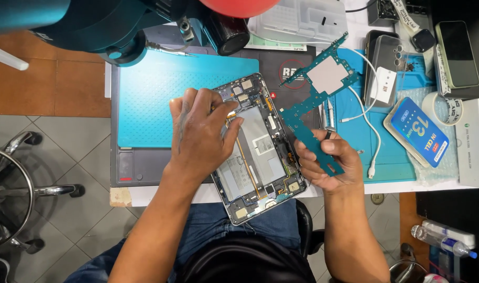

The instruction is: Disassembling a tablet to clean or repair internal components, including removing the screen and motherboard.

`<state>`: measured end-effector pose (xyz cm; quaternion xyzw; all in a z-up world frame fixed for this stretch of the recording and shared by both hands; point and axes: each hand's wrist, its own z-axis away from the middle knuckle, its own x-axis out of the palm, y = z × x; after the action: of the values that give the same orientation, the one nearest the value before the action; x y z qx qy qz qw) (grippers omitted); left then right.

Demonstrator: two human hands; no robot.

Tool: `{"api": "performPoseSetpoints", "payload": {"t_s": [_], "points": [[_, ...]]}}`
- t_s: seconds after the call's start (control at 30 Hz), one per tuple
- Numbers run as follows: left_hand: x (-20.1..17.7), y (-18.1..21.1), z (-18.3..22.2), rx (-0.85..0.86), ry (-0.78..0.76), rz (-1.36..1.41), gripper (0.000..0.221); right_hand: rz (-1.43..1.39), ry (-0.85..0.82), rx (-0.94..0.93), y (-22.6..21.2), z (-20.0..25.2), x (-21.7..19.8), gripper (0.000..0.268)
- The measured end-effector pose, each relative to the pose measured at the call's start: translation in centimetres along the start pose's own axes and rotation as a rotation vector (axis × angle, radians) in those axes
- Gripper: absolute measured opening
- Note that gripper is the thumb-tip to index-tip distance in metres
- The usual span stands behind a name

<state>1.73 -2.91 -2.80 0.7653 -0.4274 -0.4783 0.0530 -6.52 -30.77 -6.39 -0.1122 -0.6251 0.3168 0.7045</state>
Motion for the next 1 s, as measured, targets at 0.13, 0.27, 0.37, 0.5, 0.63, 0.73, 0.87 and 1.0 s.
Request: {"api": "performPoseSetpoints", "payload": {"t_s": [0.13,0.27,0.37,0.5,0.63,0.73,0.87,1.0], "points": [[-0.1,0.0,0.1,-0.018,-0.011,-0.002,0.016,-0.007,-0.006,0.022,-0.1,-0.1,-0.2,0.040],[0.1,-0.2,0.2,-0.012,-0.025,-0.007,0.016,-0.014,-0.017,0.021,-0.1,0.0,-0.2,0.040],[0.1,-0.2,0.2,-0.014,-0.033,-0.018,0.017,-0.020,-0.011,0.021,0.0,0.0,-0.3,0.040],[0.1,-0.1,0.1,-0.002,-0.060,-0.023,0.019,-0.024,-0.015,0.015,0.0,0.0,-0.4,0.040],[0.4,-0.1,0.0,0.024,-0.118,-0.034,0.030,-0.011,-0.017,0.007,-0.1,0.1,-0.3,0.039],[0.6,0.0,0.0,0.021,-0.168,-0.068,0.029,-0.014,-0.016,0.006,-0.2,0.1,0.0,0.038],[0.8,0.1,0.0,0.003,-0.210,-0.058,0.028,-0.005,-0.018,0.004,0.0,0.0,-0.3,0.038],[1.0,0.0,0.0,-0.011,-0.251,-0.050,0.028,-0.023,-0.026,0.006,0.1,-0.1,-0.3,0.039]]}}
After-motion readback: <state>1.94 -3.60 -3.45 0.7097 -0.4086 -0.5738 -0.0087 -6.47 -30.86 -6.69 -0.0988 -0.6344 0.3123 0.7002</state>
